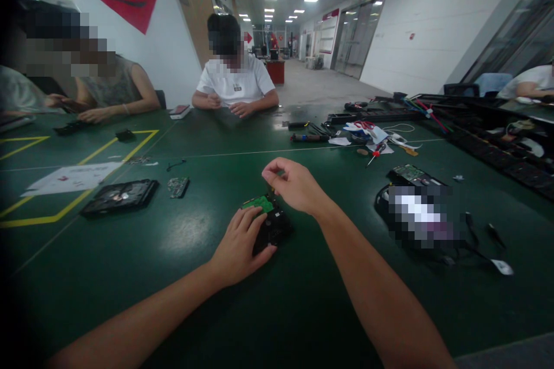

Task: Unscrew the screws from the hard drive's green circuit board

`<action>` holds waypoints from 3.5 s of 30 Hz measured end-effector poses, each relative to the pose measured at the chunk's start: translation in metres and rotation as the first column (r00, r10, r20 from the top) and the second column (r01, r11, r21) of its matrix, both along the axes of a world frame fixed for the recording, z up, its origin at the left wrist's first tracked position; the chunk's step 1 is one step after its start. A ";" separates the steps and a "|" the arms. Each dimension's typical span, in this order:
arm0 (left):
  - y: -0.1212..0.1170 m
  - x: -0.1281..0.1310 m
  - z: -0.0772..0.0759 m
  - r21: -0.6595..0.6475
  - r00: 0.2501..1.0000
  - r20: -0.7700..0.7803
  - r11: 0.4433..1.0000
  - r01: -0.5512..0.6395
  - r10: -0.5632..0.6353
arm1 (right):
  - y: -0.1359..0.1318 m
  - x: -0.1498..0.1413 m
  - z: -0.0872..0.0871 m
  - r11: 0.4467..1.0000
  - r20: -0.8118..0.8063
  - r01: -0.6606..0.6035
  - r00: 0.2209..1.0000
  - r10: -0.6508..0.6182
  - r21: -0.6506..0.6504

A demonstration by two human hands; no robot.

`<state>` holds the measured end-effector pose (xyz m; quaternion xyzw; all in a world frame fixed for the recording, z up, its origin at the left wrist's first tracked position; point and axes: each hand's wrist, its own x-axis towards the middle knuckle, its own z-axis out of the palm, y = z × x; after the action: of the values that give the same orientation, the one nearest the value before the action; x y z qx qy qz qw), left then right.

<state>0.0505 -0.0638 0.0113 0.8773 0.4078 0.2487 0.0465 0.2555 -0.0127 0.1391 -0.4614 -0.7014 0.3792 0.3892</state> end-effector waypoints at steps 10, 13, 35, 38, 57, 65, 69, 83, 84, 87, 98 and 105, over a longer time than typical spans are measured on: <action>0.000 0.000 0.001 -0.010 1.000 -0.003 1.000 -0.002 0.002 | 0.004 0.006 -0.003 0.999 0.061 -0.053 0.997 0.054 -0.009; 0.000 0.000 0.001 -0.009 1.000 -0.008 1.000 -0.002 0.002 | 0.004 0.005 -0.002 0.999 0.076 -0.033 0.997 0.031 0.033; 0.000 0.001 0.004 -0.020 1.000 -0.019 1.000 -0.013 0.012 | 0.005 0.002 -0.006 0.989 0.161 0.043 0.985 -0.066 0.143; 0.000 0.001 0.004 -0.018 1.000 -0.012 1.000 -0.011 0.011 | 0.001 0.005 0.001 0.983 0.224 0.016 0.973 -0.058 0.185; -0.001 0.000 0.004 -0.011 1.000 -0.030 1.000 -0.007 0.007 | 0.002 0.000 -0.007 0.983 0.151 0.043 0.986 -0.070 0.176; -0.001 0.000 0.005 -0.018 1.000 0.008 1.000 -0.002 0.002 | 0.004 -0.001 -0.010 0.974 0.221 0.122 0.961 -0.164 0.193; -0.001 0.000 0.004 -0.022 1.000 -0.003 1.000 -0.006 0.006 | 0.002 0.000 -0.009 0.964 0.272 0.138 0.941 -0.199 0.229; 0.000 0.000 0.002 -0.025 1.000 0.006 1.000 -0.005 0.006 | 0.007 0.012 -0.002 0.922 0.109 0.241 0.952 -0.285 0.303; 0.000 0.000 0.002 -0.025 1.000 0.007 1.000 -0.005 0.005 | 0.010 0.017 -0.001 0.910 0.111 0.261 0.944 -0.310 0.323; 0.000 0.000 0.002 -0.028 1.000 -0.009 1.000 -0.011 0.011 | 0.020 0.030 -0.004 0.873 0.124 0.334 0.909 -0.398 0.355; -0.002 0.000 0.005 -0.041 1.000 0.020 0.999 -0.020 0.021 | 0.065 0.049 -0.080 0.908 0.598 0.376 0.691 -0.408 0.185; -0.003 0.000 0.006 -0.047 0.999 0.032 0.998 -0.029 0.031 | 0.062 0.039 -0.107 0.909 0.736 0.351 0.550 -0.395 0.226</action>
<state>0.0506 -0.0664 0.0177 0.8656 0.4258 0.2543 0.0698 0.2941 0.0492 0.0322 -0.7056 -0.6943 0.0372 0.1371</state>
